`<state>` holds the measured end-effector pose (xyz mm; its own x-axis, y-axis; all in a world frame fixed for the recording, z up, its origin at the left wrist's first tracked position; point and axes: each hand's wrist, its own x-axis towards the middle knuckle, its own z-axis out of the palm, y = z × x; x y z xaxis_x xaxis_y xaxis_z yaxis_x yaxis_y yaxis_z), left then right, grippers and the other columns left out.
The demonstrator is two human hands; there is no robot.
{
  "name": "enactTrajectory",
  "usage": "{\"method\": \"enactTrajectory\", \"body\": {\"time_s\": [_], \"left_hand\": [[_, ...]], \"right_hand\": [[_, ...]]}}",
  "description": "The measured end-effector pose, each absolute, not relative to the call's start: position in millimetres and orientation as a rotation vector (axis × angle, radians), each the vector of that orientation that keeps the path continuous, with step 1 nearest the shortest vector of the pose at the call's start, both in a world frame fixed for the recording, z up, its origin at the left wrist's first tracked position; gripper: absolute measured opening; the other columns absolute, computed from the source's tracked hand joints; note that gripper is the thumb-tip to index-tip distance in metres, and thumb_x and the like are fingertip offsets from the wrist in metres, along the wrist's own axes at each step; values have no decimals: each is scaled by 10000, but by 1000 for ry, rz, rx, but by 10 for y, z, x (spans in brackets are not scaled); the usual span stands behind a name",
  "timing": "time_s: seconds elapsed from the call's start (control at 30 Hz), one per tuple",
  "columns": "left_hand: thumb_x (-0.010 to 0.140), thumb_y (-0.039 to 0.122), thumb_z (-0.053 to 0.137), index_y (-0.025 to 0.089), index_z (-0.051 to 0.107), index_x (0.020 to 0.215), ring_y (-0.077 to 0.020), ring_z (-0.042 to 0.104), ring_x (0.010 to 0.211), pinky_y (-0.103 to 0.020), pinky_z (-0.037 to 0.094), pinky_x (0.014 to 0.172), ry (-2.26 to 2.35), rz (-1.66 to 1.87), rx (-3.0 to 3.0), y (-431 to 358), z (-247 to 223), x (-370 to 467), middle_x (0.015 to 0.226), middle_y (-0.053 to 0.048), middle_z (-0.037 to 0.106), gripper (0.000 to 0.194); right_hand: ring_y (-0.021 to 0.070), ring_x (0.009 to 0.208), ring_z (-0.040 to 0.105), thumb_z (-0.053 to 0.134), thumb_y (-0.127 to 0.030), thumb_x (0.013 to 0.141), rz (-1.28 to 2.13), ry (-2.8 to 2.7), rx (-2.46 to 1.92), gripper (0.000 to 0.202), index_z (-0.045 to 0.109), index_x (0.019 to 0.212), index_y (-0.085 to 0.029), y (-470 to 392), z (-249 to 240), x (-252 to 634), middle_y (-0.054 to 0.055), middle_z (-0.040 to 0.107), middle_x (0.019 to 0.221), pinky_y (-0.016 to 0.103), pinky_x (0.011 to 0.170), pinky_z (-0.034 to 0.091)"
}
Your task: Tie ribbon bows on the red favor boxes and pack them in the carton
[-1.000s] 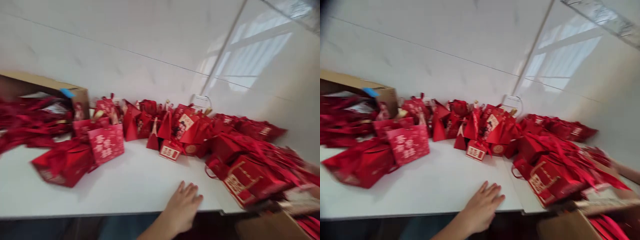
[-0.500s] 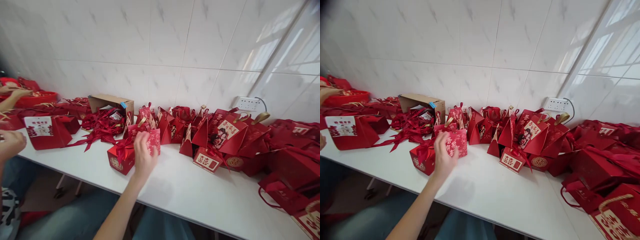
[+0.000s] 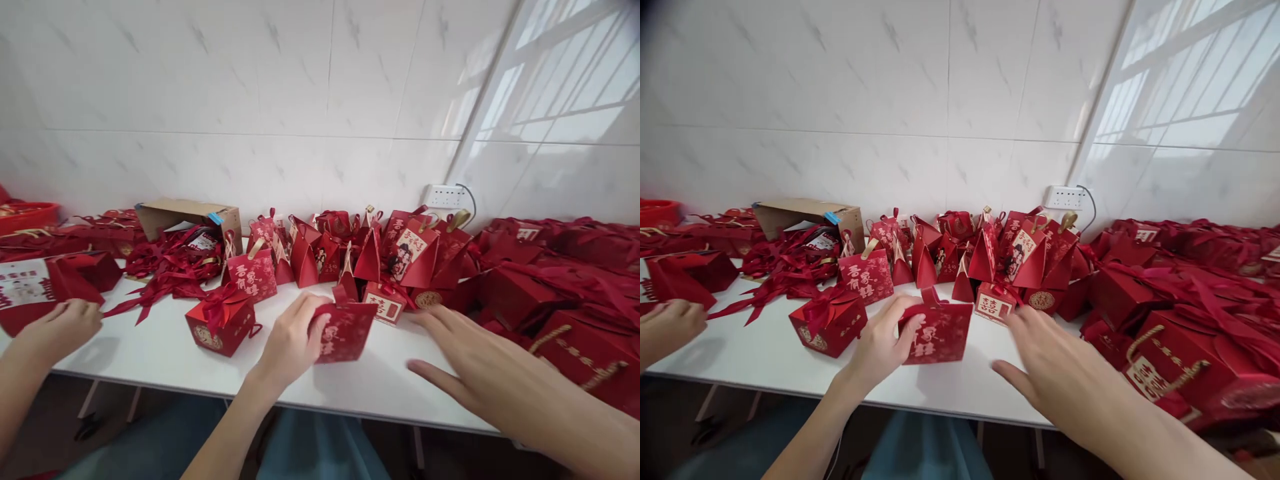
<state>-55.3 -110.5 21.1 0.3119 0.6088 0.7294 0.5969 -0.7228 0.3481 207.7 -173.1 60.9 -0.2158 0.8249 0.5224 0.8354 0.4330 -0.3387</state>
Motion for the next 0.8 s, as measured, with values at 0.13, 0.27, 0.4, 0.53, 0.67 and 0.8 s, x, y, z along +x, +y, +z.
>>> {"method": "enactTrajectory", "body": {"time_s": [0.13, 0.27, 0.4, 0.53, 0.67, 0.8], "left_hand": [[883, 119, 406, 194, 501, 965, -148, 607, 794, -256, 501, 711, 1022, 1336, 2403, -1167, 0, -303, 872, -30, 591, 147], [889, 144, 421, 195, 494, 948, -139, 589, 802, -257, 491, 734, 995, 1373, 2255, -1131, -164, -220, 873, -24, 579, 107], [902, 194, 448, 204, 525, 985, -139, 596, 831, -262, 488, 766, 1013, 1378, 2211, -1148, -124, -246, 902, -19, 599, 114], [910, 281, 479, 202, 562, 867, -154, 610, 846, -286, 494, 783, 1082, 1353, 2227, -1135, 32, -276, 868, -18, 616, 122], [874, 289, 552, 208, 512, 919, -163, 646, 907, -302, 521, 809, 1006, 1357, 2085, -1061, 142, -261, 992, -41, 647, 101], [886, 260, 541, 203, 505, 829, -143, 653, 869, -282, 520, 799, 917, 1280, 2172, -994, 142, -238, 995, -35, 652, 88]], "right_hand": [[293, 1023, 637, 578, -363, 857, 73, -2437, -1189, 395, 538, 1205, -180, -1377, 671, 1637, 136, 637, 1163, 430, 819, 542], [229, 840, 680, 504, -268, 898, 164, -2130, -1204, 150, 593, 986, -184, -1241, 351, 1428, 78, 705, 939, 334, 729, 536], [169, 664, 659, 515, -245, 884, 194, -1717, -1147, 133, 583, 777, -206, -1256, 123, 1328, 17, 692, 736, 254, 645, 498], [165, 676, 659, 557, -246, 864, 255, -1646, -1090, 122, 602, 760, -201, -1261, 117, 1316, 14, 701, 749, 244, 658, 493], [169, 727, 667, 550, -240, 872, 309, -1688, -1033, 94, 623, 827, -201, -1256, 137, 1370, 20, 712, 798, 258, 688, 503], [173, 805, 667, 519, -205, 869, 350, -1699, -990, 163, 558, 1027, -204, -1281, 67, 1430, 47, 686, 930, 289, 716, 525]]}}
